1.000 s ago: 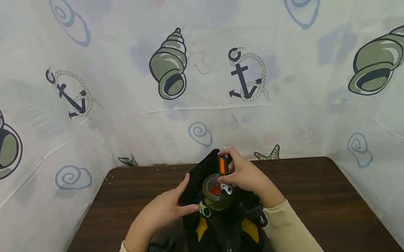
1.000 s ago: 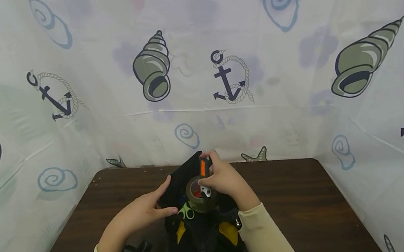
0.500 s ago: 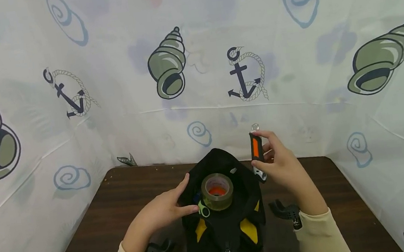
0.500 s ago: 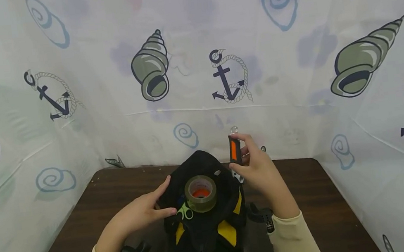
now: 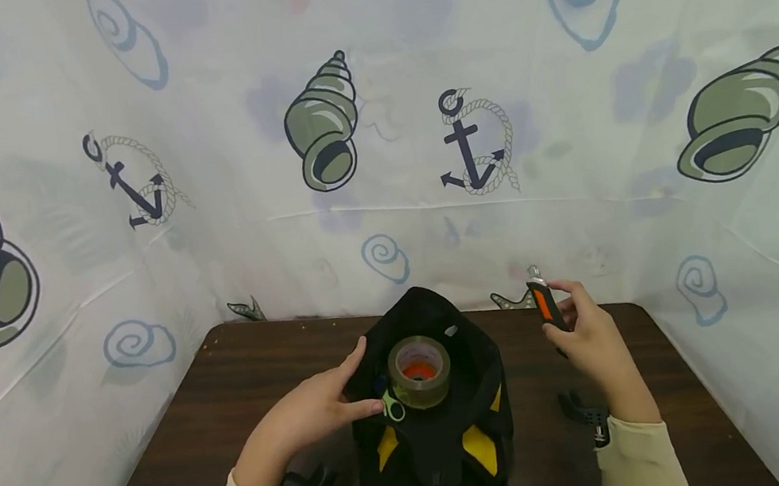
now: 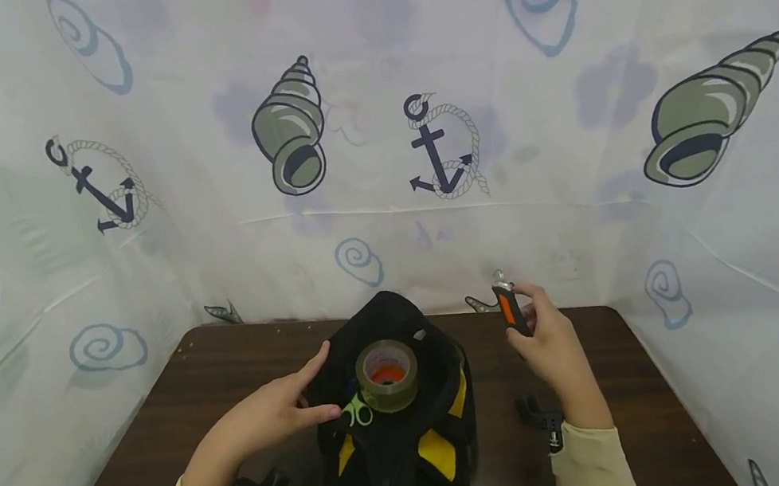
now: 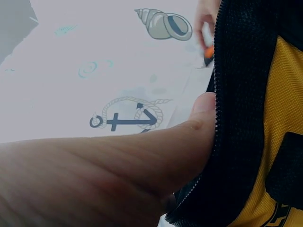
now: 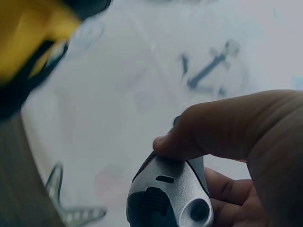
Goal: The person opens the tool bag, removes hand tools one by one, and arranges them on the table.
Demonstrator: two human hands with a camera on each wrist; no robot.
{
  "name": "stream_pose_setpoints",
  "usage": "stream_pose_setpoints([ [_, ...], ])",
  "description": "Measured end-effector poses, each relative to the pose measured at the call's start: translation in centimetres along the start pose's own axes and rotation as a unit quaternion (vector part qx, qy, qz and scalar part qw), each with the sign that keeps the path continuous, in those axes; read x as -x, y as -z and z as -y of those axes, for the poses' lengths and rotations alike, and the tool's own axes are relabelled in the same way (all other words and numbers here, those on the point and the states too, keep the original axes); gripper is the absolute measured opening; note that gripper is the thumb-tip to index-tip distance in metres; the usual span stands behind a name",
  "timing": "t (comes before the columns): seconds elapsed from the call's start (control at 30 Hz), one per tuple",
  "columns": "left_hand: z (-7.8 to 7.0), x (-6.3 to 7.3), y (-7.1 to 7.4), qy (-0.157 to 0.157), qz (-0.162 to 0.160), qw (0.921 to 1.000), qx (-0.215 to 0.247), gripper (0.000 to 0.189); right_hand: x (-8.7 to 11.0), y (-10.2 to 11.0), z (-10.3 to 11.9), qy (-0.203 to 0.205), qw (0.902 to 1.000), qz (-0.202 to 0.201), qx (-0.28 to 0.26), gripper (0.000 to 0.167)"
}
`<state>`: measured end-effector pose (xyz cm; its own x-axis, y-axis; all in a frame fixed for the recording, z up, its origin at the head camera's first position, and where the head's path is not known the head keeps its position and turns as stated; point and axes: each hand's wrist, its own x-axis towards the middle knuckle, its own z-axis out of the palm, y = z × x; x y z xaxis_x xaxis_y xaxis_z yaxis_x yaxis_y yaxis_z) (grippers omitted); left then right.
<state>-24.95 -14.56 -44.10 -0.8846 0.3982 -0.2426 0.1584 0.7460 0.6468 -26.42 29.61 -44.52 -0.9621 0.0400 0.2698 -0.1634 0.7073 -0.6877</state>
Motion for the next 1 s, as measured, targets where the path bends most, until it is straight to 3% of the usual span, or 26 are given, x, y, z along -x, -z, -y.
stream_pose_setpoints([
  [0.17, 0.0, 0.1, 0.0, 0.002, 0.005, 1.0, -0.005, 0.109, -0.9, -1.3, -3.6, -0.037, 0.9991, 0.012, -0.018, 0.071],
  [0.5, -0.1, 0.3, 0.2, -0.004, 0.002, 1.0, -0.008, 0.108, -2.9, -6.9, -10.3, -0.11, 0.9861, 0.043, -0.117, 0.067],
  [1.0, -0.4, -0.2, 0.1, -0.006, 0.005, 0.9999, -0.006, 0.108, -2.4, -8.9, -12.4, -0.162, 0.982, 0.028, -0.093, 0.056],
])
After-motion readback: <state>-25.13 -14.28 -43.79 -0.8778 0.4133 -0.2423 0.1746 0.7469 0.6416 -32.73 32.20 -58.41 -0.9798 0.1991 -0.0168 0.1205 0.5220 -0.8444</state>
